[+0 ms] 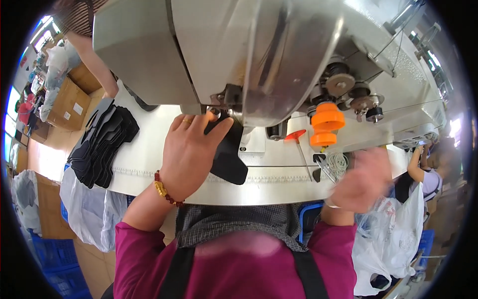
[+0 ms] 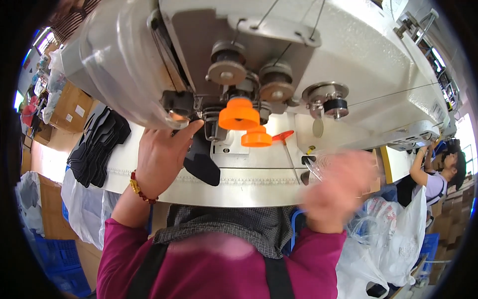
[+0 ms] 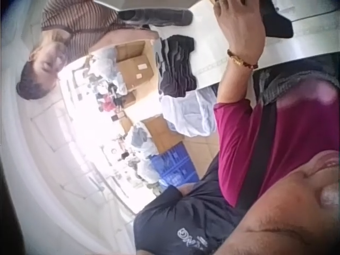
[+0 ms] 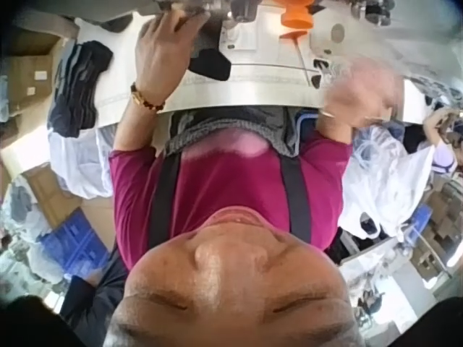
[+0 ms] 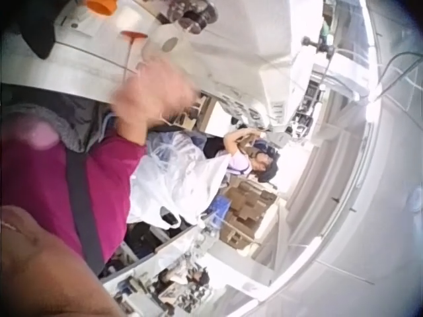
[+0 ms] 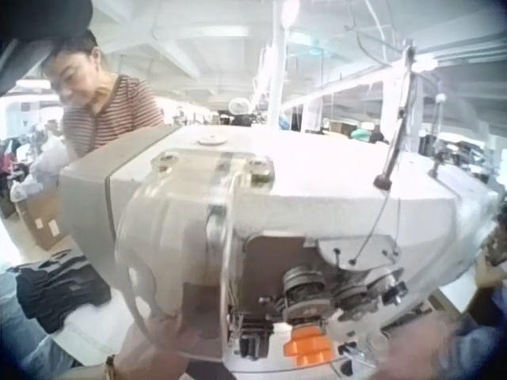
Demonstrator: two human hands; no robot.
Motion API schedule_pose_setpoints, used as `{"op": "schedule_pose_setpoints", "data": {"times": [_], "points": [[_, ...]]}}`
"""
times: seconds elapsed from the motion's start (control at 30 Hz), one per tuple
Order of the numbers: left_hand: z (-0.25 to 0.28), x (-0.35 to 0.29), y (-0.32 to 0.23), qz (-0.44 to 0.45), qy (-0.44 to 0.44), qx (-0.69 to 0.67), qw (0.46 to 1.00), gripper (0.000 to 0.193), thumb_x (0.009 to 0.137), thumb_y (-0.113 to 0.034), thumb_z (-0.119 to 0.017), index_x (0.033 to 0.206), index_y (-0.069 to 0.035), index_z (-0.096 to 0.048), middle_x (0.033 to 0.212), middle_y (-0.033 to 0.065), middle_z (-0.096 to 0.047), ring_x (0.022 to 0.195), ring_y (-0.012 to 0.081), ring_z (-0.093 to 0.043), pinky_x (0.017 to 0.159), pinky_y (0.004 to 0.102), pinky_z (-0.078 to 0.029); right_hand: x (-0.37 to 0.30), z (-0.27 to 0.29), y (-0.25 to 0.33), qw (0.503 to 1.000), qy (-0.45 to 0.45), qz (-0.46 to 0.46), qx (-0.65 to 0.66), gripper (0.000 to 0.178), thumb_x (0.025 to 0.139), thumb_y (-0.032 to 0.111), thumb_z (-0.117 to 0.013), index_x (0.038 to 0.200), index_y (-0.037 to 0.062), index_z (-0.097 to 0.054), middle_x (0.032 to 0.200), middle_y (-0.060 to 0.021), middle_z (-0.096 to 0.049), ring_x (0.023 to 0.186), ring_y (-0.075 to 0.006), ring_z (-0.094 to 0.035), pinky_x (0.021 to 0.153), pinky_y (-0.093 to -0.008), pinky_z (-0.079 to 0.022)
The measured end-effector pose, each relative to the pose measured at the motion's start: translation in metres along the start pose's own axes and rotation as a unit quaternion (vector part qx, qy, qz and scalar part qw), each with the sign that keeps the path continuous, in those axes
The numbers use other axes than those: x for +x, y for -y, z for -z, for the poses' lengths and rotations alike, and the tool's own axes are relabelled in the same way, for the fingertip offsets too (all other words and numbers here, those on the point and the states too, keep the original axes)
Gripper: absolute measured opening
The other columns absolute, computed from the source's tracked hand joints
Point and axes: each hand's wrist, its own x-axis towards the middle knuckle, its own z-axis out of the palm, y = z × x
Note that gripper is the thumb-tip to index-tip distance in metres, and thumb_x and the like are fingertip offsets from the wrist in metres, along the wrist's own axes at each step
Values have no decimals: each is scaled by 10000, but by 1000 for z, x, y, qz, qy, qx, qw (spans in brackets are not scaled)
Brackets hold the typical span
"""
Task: Stitching components of a shoe upper using a specialized sewing machine.
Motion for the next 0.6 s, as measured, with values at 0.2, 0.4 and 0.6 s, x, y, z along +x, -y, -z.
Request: {"op": "schedule_pose_setpoints", "data": {"times": [0.2, 0.4, 0.6], "points": [[-10, 3, 6, -4, -8, -41, 999, 457, 728, 11, -685, 1173, -90, -697, 1062, 126, -591, 992, 312, -580, 901, 426, -470, 20, 140, -228, 879, -269, -392, 28, 319, 1037, 193, -525, 1254, -33, -585, 1140, -116, -627, 1031, -188, -597, 920, -322, -504], [-11, -2, 6, 1, 1, -60, 998, 493, 719, 63, -648, 1183, -95, -696, 1118, 146, -508, 1057, 317, -548, 870, 419, -472, 19, 212, -327, 881, -58, -469, 19, 361, 1069, 255, -453, 1256, -23, -588, 1137, -87, -633, 1010, -167, -595, 859, -280, -499], [-9, -11, 3, 7, 36, -98, 995, 508, 709, 83, -626, 1183, -90, -694, 1074, 149, -491, 1044, 311, -536, 845, 410, -476, 48, 215, -319, 938, 149, -257, -177, 409, 1067, 266, -405, 1229, -74, -563, 1124, -150, -635, 979, -241, -614, 844, -329, -486]]}}
